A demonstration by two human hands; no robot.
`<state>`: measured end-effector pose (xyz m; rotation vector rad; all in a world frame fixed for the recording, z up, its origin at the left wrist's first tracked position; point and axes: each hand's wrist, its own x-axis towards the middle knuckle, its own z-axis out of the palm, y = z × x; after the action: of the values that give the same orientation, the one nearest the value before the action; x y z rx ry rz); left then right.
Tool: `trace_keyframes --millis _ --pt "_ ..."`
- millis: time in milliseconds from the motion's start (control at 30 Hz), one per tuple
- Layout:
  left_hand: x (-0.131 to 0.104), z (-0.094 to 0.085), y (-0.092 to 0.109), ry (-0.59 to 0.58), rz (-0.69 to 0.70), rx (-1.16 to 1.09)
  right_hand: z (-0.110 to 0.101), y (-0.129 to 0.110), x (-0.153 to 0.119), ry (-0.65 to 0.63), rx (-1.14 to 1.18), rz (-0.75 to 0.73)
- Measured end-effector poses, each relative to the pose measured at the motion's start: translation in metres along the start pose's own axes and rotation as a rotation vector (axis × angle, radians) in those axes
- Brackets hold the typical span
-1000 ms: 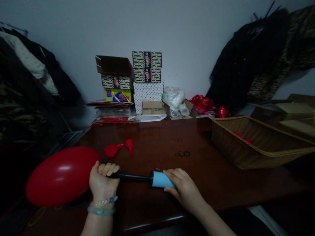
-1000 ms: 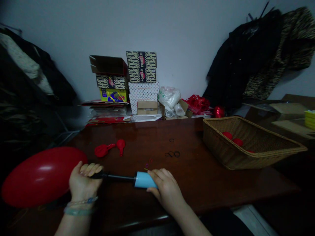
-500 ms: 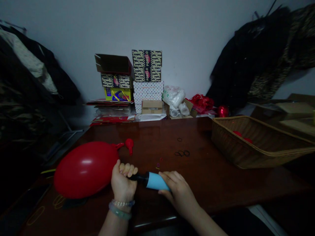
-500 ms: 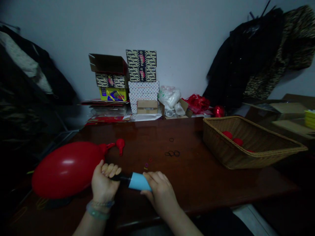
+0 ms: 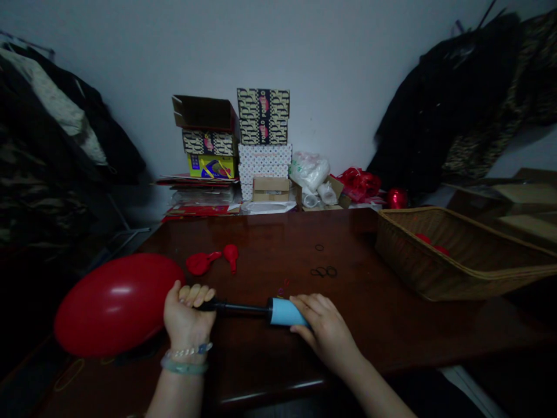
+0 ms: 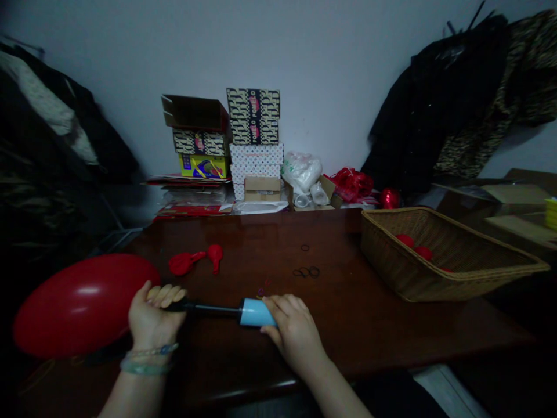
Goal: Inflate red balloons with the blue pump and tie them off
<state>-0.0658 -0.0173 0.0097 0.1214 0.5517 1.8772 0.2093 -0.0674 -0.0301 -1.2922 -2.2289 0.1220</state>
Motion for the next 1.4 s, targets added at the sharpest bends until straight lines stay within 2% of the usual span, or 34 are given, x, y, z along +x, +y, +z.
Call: trace_keyframes --millis 233,367,500,733,833,967,1233,1400 --pt "-0.015 0.006 -0.038 -0.025 -0.127 0.052 0.011 -0.024 -0.005 -0.001 0.025 0.059" --pt "-0.022 0.008 -0.052 -0.040 -0.171 0.065 0.015 -0.028 -0.006 -0.024 0.037 0.086" --pt "-0.020 0.007 -0.045 -0.030 -0.158 0.059 0.011 -0.021 -0.003 -0.045 0.055 0.047" --pt "-0.001 0.002 -0.006 -0.011 -0.041 0.008 -0.006 -0.001 0.001 -0.065 0.070 0.021" --pt "0.002 0.001 0.003 -0.015 -0.027 -0.009 -0.010 0.001 0.001 -0.060 0.062 0.038" --pt "-0.003 0.004 -0.004 -0.013 -0.041 -0.013 -0.008 -0.005 0.000 -0.042 0.035 0.049" --pt "-0.026 0.015 -0.044 -0.033 -0.176 0.016 0.003 -0.026 -0.002 -0.044 0.048 0.093" --pt "-0.030 0.019 -0.048 -0.052 -0.157 0.036 0.005 -0.023 -0.001 -0.049 0.051 0.072"
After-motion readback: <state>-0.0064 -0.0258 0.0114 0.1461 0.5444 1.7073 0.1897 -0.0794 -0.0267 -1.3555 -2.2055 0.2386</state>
